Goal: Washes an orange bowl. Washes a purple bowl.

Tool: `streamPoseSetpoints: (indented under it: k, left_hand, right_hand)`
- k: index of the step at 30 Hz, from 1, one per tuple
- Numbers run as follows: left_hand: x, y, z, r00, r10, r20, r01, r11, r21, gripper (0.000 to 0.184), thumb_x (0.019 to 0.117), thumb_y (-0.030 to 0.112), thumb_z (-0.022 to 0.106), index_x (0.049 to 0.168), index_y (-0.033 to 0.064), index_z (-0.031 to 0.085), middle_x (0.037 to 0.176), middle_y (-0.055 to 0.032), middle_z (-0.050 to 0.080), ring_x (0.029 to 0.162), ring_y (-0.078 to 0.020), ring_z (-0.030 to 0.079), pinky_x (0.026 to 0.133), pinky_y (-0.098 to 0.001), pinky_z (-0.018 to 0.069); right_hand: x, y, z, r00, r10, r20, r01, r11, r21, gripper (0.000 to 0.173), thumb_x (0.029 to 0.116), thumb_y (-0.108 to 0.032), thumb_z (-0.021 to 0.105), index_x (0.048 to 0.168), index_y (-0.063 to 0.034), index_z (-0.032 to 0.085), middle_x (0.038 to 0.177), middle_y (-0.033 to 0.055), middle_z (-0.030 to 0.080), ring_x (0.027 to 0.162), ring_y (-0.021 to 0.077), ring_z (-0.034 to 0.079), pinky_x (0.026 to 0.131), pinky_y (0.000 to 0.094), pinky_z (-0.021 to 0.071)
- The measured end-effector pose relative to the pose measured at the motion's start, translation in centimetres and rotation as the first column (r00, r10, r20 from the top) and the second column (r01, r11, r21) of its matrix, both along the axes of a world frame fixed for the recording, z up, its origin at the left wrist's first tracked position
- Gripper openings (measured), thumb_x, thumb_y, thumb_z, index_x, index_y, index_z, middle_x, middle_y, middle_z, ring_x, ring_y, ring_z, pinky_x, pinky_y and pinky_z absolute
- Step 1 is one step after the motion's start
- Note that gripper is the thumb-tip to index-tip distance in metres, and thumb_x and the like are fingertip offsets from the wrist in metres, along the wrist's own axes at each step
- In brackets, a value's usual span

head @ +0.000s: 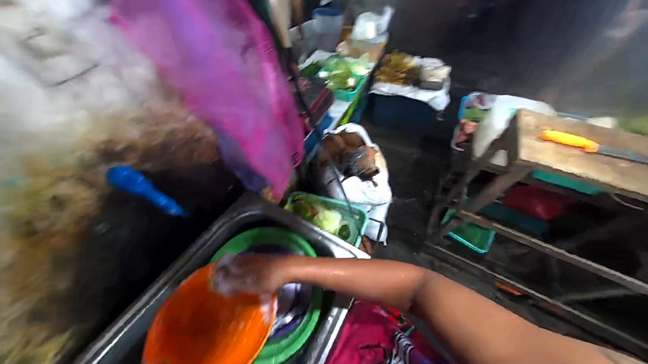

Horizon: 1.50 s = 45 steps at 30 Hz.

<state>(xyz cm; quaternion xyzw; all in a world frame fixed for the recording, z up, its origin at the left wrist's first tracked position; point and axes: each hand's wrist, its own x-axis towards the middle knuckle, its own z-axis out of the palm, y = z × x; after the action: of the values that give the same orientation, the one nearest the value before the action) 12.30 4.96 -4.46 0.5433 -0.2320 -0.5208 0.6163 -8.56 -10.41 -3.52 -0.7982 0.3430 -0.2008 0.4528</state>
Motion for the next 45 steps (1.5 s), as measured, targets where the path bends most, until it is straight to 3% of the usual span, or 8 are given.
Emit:
streamPoseSetpoints:
  k: [5,9,14,20,25,33,40,45]
  left_hand:
    - [-4.6,-3.6,-1.0,0.877,0.130,0.462,-0.132,0.991,-0.028,0.049,0.1124,0.023,0.030,0.157,0.0035,0.035,0.155,-0.0122,0.046,0.137,-0.0143,0.051,0.114,-0.0343,0.0439]
    - [-1.0,-1.7,-0.1,0.832,0.316,0.455,-0.341,0.940,-0.029,0.048,0.1128,0.028,0.034,0.154,0.0031,0.038,0.145,-0.0122,0.054,0.126,-0.0127,0.059,0.105,-0.0337,0.0520]
    - [-4.1,-2.0,-0.7,0.887,0.119,0.445,-0.134,0.991,0.002,0.044,0.1121,0.024,0.038,0.150,0.0043,0.046,0.141,-0.0121,0.060,0.124,-0.0149,0.062,0.104,-0.0370,0.0542]
    - [-0.8,-2.7,1.1,0.728,0.312,0.610,-0.310,0.944,-0.111,0.040,0.1123,0.029,0.038,0.143,0.0091,0.054,0.123,-0.0064,0.067,0.104,-0.0087,0.067,0.091,-0.0331,0.0581]
    - [-3.0,-2.5,-0.2,0.809,0.219,0.546,-0.200,0.975,-0.094,0.037,0.1115,0.032,0.041,0.140,0.0151,0.058,0.124,-0.0038,0.068,0.106,-0.0128,0.068,0.090,-0.0396,0.0598]
    - [1.8,-1.5,0.6,0.743,0.451,0.494,-0.491,0.869,-0.056,0.040,0.1109,0.039,0.041,0.137,0.0131,0.058,0.118,-0.0064,0.067,0.100,-0.0135,0.066,0.085,-0.0408,0.0582]
    - [9.4,5.1,3.3,-0.011,0.222,0.975,-0.535,0.822,-0.194,0.047,0.1115,0.035,0.037,0.152,0.0127,0.049,0.140,-0.0204,0.061,0.127,-0.0345,0.061,0.108,-0.0570,0.0462]
    - [12.4,6.0,1.6,-0.015,0.002,1.000,-0.611,0.791,-0.011,0.049,0.1111,0.042,0.037,0.150,0.0153,0.051,0.136,-0.0270,0.061,0.122,-0.0498,0.060,0.099,-0.0707,0.0451]
  right_hand:
    - [6.0,3.6,-4.1,0.982,0.021,0.187,-0.007,0.997,-0.074,0.035,0.1040,-0.016,0.051,0.131,0.0030,0.061,0.141,0.0240,0.055,0.139,0.0352,0.047,0.119,0.0447,0.0358]
    - [2.9,5.2,-4.6,0.943,0.332,-0.013,-0.314,0.878,-0.360,0.021,0.0987,-0.019,0.060,0.114,-0.0110,0.072,0.137,0.0095,0.062,0.139,0.0272,0.048,0.120,0.0480,0.0357]
    - [5.0,0.3,-4.7,0.972,-0.229,-0.046,0.183,0.869,-0.460,0.030,0.1050,-0.032,0.054,0.124,-0.0123,0.067,0.134,0.0215,0.057,0.127,0.0404,0.054,0.105,0.0587,0.0481]
    - [4.5,4.2,-5.0,0.948,0.315,-0.048,-0.299,0.826,-0.479,0.029,0.1009,-0.025,0.058,0.123,-0.0095,0.068,0.140,0.0125,0.061,0.139,0.0295,0.050,0.116,0.0521,0.0393]
    - [7.4,-0.8,-5.4,0.970,-0.244,0.019,0.214,0.808,-0.550,0.035,0.1034,-0.031,0.054,0.124,-0.0059,0.066,0.131,0.0252,0.058,0.123,0.0429,0.057,0.100,0.0585,0.0508]
    - [6.3,7.0,-3.2,0.895,0.407,-0.186,-0.431,0.676,-0.598,0.043,0.1059,-0.050,0.047,0.123,-0.0157,0.068,0.138,0.0061,0.064,0.132,0.0270,0.057,0.108,0.0515,0.0482]
    - [1.2,-1.7,-5.4,0.921,0.178,-0.345,-0.287,0.911,-0.295,0.043,0.0991,-0.042,0.066,0.126,-0.0086,0.065,0.121,0.0166,0.068,0.112,0.0337,0.067,0.097,0.0578,0.0540]
    - [-1.9,-5.3,-5.2,0.888,-0.093,-0.450,0.006,0.982,-0.191,0.043,0.1002,-0.027,0.064,0.135,-0.0045,0.056,0.126,0.0253,0.063,0.113,0.0444,0.064,0.093,0.0655,0.0523]
